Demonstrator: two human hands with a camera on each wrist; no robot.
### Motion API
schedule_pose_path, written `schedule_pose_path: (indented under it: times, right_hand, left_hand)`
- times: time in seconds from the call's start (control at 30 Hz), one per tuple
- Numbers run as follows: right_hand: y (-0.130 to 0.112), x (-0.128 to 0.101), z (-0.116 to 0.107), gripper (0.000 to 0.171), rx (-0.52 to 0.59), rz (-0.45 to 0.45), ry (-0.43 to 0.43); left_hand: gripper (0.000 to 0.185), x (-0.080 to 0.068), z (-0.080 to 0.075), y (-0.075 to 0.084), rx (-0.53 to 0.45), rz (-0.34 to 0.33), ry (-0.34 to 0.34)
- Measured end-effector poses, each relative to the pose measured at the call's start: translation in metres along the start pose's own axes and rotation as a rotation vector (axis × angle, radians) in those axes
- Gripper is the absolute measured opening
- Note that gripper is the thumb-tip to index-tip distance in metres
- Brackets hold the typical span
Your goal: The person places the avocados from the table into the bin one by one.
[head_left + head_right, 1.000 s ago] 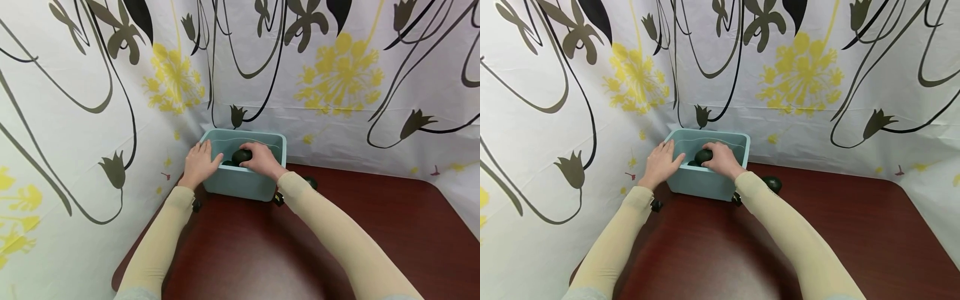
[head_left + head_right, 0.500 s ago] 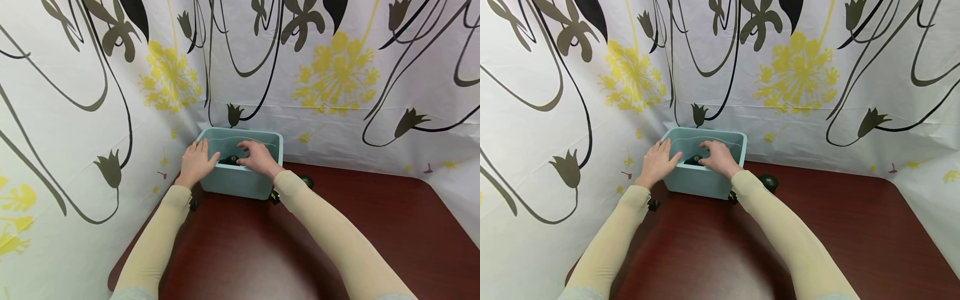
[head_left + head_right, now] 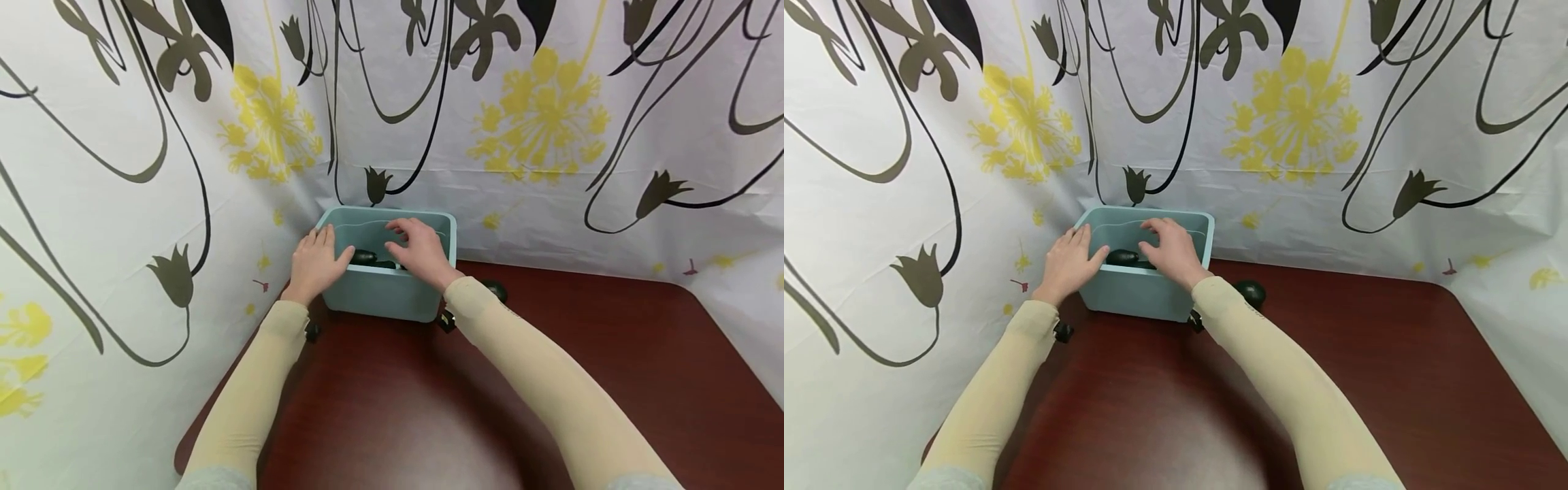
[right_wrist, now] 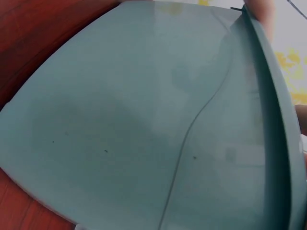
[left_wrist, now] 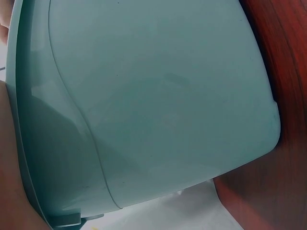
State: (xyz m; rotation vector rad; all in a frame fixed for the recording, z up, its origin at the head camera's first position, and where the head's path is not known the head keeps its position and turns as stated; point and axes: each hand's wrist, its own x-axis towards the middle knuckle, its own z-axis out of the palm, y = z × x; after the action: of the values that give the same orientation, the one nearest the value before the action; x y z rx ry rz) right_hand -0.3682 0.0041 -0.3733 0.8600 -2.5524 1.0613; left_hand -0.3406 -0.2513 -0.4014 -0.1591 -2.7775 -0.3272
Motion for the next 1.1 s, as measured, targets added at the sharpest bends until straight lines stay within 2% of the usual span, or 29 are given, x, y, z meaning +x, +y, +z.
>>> schedule_pose_path:
  times: [0.2,0.43,0.83,1.1]
  right_hand:
    - [0.003,-0.008,-0.009,0.038,0.025,-0.012,0.004]
    - [0.004,-0.02,-0.03,0.041,0.023,-0.043,-0.015]
    - [0.01,-0.036,-0.065,0.045,-0.043,-0.091,0.002]
    - [0.028,-0.047,-0.09,0.044,-0.07,-0.095,0.048]
  left_hand:
    - [0.09,-0.001,-0.001,0.001,-0.005,-0.001,-0.014]
    - [0.09,0.0,0.0,0.0,-0.006,0.004,-0.016]
    - [0.09,-0.002,-0.003,0.001,-0.001,0.002,-0.021]
    - [0.09,-0.001,0.0,0.0,-0.002,0.004,-0.012]
